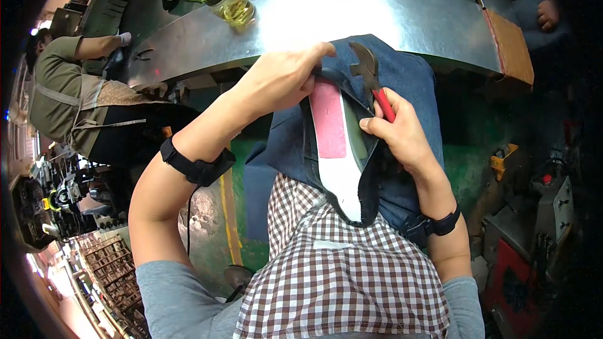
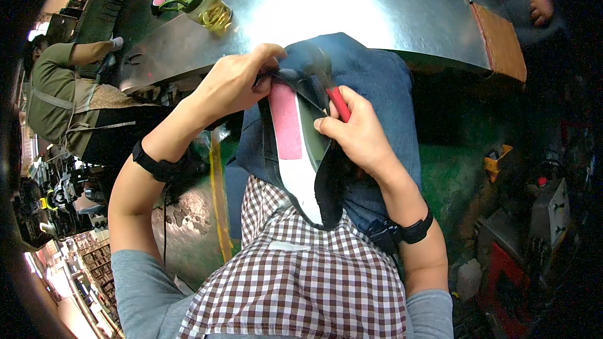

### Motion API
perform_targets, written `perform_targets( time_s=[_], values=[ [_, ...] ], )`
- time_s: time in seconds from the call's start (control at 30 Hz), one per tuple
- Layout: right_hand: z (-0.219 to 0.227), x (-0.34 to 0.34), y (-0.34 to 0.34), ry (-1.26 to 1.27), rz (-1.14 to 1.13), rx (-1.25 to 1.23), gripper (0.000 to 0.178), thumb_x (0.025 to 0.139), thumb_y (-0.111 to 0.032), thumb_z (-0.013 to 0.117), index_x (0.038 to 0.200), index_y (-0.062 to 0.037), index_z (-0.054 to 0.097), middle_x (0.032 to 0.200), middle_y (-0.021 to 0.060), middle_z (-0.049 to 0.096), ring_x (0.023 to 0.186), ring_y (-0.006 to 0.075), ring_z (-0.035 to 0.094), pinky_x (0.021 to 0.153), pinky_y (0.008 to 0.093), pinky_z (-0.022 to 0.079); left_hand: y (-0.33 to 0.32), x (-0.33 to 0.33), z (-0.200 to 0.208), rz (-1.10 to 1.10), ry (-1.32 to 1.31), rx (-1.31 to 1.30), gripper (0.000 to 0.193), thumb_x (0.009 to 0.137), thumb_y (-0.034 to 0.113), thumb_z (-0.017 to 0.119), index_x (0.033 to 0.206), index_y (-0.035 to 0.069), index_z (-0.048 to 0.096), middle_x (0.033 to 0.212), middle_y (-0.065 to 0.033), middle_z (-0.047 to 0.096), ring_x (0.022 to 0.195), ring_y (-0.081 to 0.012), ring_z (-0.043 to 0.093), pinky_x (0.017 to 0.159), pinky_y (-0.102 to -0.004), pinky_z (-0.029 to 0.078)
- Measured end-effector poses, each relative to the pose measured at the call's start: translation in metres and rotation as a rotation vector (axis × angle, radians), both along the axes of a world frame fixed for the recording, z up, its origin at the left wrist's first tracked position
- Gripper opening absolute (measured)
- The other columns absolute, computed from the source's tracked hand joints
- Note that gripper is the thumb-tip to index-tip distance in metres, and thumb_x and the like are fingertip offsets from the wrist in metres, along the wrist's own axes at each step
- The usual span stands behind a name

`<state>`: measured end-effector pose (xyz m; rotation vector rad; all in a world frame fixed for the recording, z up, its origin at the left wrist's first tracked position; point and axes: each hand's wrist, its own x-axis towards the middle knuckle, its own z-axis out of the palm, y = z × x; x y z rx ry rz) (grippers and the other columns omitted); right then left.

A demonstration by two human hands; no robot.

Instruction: Using pliers to pry and adjust the upper of a shoe onto a last during the shoe manufacturing process.

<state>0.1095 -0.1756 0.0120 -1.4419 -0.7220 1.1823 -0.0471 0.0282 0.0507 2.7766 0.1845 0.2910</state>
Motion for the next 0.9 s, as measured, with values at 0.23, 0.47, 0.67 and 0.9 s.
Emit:
perform_targets(
  time_s=[0.23,0.47,0.67,0.9],
  values=[
    [0.008,0.036,0.018,0.185,0.053,-0.082,0.027,0.081,-0.008,0.072,0.080,-0.0161,0.047,0.069,-0.0093,0.045,0.054,0.0012,0.039,0.048,0.0195,0.029,0.034,0.032,0.005,0.025,0.159,-0.343,0.043,0.079,-0.005,0.062,0.118,0.000,0.047,0.083,-0.0185,0.072,0.078,-0.0282,0.072,0.074,-0.0344,0.056],
    [-0.004,0.062,0.031,0.397,0.037,-0.090,0.027,0.084,-0.008,0.069,0.080,-0.0170,0.044,0.074,-0.0080,0.048,0.056,0.0011,0.046,0.049,0.0171,0.040,0.065,0.055,0.006,0.080,0.382,-0.672,0.037,0.087,0.000,0.062,0.122,0.001,0.049,0.092,-0.0108,0.069,0.079,-0.0137,0.064,0.072,-0.0273,0.055],
    [-0.001,0.063,0.031,0.502,0.016,-0.080,0.022,0.084,-0.007,0.070,0.082,-0.0137,0.048,0.078,-0.0063,0.049,0.065,0.0017,0.051,0.058,0.0179,0.046,0.066,0.060,0.001,0.004,0.319,-0.663,0.036,0.088,0.003,0.065,0.121,0.002,0.051,0.091,-0.0095,0.068,0.082,-0.0146,0.065,0.073,-0.0307,0.056],
    [0.034,0.083,0.019,0.078,-0.015,0.014,0.022,0.077,-0.006,0.074,0.083,-0.0087,0.052,0.077,-0.0059,0.047,0.072,0.0064,0.046,0.066,0.0237,0.040,0.035,0.076,0.013,-0.036,-0.077,-0.147,0.037,0.078,0.000,0.068,0.113,0.002,0.058,0.085,-0.0144,0.068,0.073,-0.0311,0.068,0.069,-0.0358,0.055]
  ],
)
